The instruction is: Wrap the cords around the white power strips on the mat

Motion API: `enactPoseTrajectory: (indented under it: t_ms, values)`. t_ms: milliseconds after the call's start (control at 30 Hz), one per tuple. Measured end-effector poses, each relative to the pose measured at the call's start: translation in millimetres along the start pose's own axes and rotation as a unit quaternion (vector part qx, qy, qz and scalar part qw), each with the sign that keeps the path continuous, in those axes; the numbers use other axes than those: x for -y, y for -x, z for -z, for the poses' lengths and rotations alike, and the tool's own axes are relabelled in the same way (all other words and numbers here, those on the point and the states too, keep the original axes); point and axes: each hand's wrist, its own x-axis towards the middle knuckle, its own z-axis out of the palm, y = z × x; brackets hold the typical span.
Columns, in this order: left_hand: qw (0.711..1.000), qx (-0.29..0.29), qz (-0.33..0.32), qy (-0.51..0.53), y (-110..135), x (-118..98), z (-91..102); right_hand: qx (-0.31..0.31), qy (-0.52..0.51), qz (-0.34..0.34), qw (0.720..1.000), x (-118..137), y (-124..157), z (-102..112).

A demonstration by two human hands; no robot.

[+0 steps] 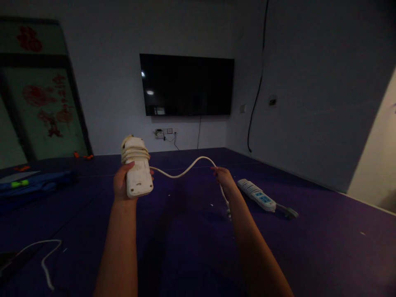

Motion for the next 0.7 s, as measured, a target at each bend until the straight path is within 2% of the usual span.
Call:
enactPoseTrajectory:
  t_ms: [100,233,367,467,600,700]
  values:
    - [0.996,0.032,-0.085,0.0,4.6,-3.1,-0.7,0.016,0.007,0.007,1.0,-5.8,1.3,-4.3]
    - [0.993,0.063,-0.095,-0.012,7.6,-6.6,-0.7,0.036,0.018,0.02,0.999,-9.0,1.6,-8.7]
    - [0.993,0.092,-0.071,-0.038,7.0,-7.4,0.9,0.052,0.044,0.027,0.997,-13.0,0.8,-12.0]
    - [0.992,0.1,-0.031,-0.07,6.1,-5.2,0.3,0.064,0.073,0.032,0.995,-19.4,2.5,-15.4]
    - [0.992,0.057,0.041,-0.102,5.7,-0.5,-6.4,0.072,0.11,0.048,0.99,-23.0,5.2,-17.9]
    - [0.989,0.033,0.065,-0.133,6.9,3.6,-14.8,0.04,0.126,0.08,0.988,-10.7,6.9,-15.9]
